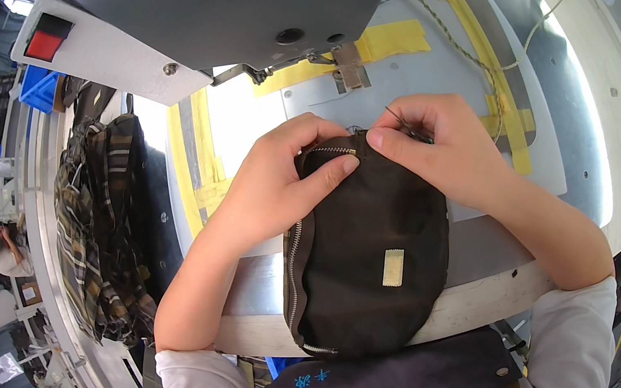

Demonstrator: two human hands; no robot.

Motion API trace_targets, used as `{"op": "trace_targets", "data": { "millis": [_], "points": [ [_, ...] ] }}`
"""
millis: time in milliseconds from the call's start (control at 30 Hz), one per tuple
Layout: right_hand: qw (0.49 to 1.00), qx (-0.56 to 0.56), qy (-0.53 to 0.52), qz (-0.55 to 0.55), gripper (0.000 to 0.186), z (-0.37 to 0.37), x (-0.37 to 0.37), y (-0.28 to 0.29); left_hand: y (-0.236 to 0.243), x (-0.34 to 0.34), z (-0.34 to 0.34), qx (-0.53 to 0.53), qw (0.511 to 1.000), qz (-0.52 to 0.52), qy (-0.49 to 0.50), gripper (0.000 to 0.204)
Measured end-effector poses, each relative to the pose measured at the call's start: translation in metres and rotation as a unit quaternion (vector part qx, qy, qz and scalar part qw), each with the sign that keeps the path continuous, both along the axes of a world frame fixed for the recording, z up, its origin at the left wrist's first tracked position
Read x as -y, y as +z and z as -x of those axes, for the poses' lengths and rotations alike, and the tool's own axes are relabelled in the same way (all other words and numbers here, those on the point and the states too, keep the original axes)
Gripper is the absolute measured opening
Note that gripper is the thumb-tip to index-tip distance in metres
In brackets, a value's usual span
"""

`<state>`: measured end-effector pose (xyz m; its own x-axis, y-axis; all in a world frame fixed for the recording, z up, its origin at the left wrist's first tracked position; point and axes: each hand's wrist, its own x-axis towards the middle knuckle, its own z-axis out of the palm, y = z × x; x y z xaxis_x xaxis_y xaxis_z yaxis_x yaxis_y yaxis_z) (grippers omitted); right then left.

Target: The person operates a sewing machine to stitch the zipper area of a black bag. They guide the fabric under the needle, adjust the bag's position, and use scissors to trim threads. The person handles multiple bags, stacking finished ones and picking up new ones.

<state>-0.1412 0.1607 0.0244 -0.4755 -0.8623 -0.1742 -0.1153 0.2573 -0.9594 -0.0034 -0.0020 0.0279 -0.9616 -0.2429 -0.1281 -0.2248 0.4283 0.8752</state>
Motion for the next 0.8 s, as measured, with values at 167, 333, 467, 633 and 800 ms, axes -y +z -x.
{"op": "trace_targets", "data": {
  "millis": [167,333,467,633,800],
  "points": [
    [1.0,0.003,-0.012,0.004,0.022,0.001,0.002,-0.001,-0.006,0.006,-0.001,-0.007,0.999,-0.025,-0.022,0.023],
    [0.999,-0.005,-0.025,0.036,0.026,0.001,0.001,-0.008,-0.002,0.003,0.0,0.018,1.0,-0.023,-0.011,0.022],
    [1.0,0.01,0.003,0.008,0.02,0.002,0.0,0.001,-0.004,0.001,-0.002,-0.009,0.999,-0.037,-0.011,0.02],
    [1.0,-0.005,0.023,0.006,0.022,-0.001,-0.001,0.003,-0.002,-0.004,-0.002,-0.067,0.997,0.005,-0.033,0.016],
    [1.0,0.014,0.013,0.005,0.025,0.002,-0.002,0.0,-0.003,-0.01,-0.002,-0.136,0.981,0.129,-0.05,0.015]
  ]
}}
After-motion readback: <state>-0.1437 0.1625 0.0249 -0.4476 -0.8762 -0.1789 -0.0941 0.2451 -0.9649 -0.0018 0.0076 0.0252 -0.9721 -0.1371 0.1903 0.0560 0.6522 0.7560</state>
